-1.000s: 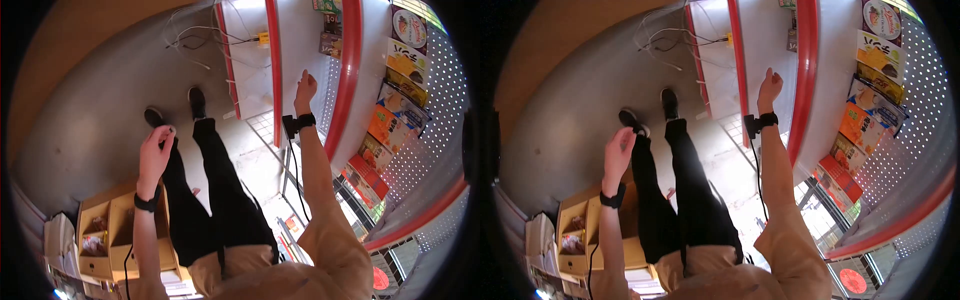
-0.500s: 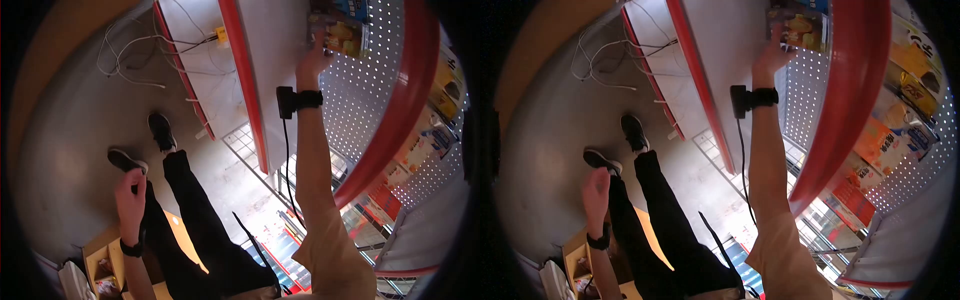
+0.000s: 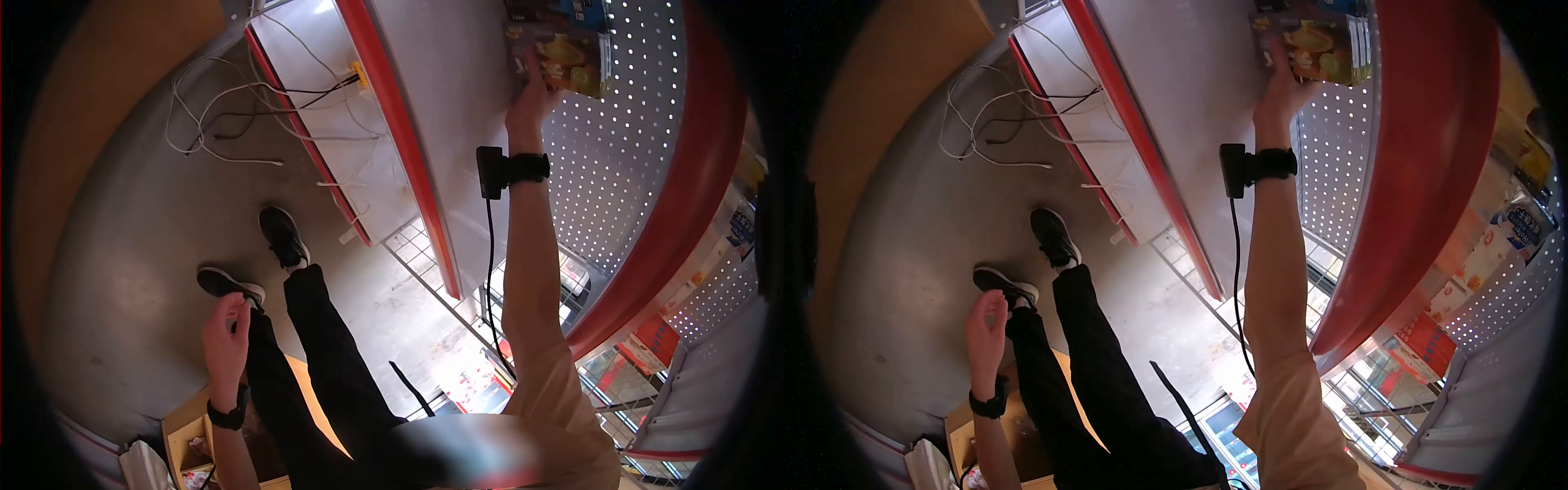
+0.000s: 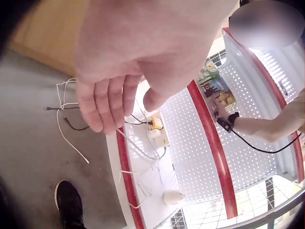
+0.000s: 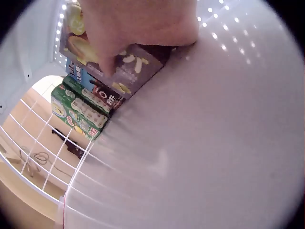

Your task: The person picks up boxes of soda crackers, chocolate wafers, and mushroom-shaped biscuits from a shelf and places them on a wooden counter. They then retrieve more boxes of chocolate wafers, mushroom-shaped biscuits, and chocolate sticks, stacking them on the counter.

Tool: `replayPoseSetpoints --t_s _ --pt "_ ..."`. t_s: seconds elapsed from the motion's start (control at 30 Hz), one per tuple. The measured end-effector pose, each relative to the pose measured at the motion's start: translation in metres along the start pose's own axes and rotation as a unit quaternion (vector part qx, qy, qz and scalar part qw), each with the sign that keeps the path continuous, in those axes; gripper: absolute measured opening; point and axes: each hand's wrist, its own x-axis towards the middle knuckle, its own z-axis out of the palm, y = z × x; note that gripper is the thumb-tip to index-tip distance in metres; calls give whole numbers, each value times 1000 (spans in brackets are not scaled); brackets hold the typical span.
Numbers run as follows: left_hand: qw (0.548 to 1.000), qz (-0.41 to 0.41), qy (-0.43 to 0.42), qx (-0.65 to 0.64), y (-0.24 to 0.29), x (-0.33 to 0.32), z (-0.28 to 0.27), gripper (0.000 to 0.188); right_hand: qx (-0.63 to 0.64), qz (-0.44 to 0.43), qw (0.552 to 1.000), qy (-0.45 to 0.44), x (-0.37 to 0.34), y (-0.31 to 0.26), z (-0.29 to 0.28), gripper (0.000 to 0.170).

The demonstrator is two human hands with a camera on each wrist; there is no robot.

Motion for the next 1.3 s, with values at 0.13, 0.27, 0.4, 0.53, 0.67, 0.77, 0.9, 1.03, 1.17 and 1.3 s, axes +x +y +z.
replayPoseSetpoints --t_s 0.13,0.27,0.4,0.53,0.67,0.77,0.9,1.03,1.17,1.3 --pt "1000 -16 5 -2 -5 -5 -3 18 6 25 999 20 -12 -10 9 63" --pt "999 17 22 19 11 -10 -7 20 29 26 998 58 -37 -22 14 58" --pt "996 75 43 20 30 -14 -11 22 110 137 984 6 -75 -25 -12 22" --pt "991 115 66 -15 65 -29 -21 27 81 219 964 -126 -145 -41 -46 30" --pt "984 153 85 -29 102 -62 -43 50 100 330 918 -199 -222 -86 -55 46" --pt "985 162 52 -27 111 -99 -62 68 58 360 866 -342 -262 -175 -35 45" --pt "988 130 34 -79 122 -159 -86 82 61 383 747 -540 -314 -238 -10 55" --pt "977 142 138 -81 142 -231 -134 88 107 318 615 -714 -348 -341 45 71" --pt "932 175 248 -200 123 -289 -180 92 121 262 556 -779 -393 -417 91 78" --pt "919 200 304 -149 93 -350 -228 111 80 213 545 -807 -448 -466 138 73"
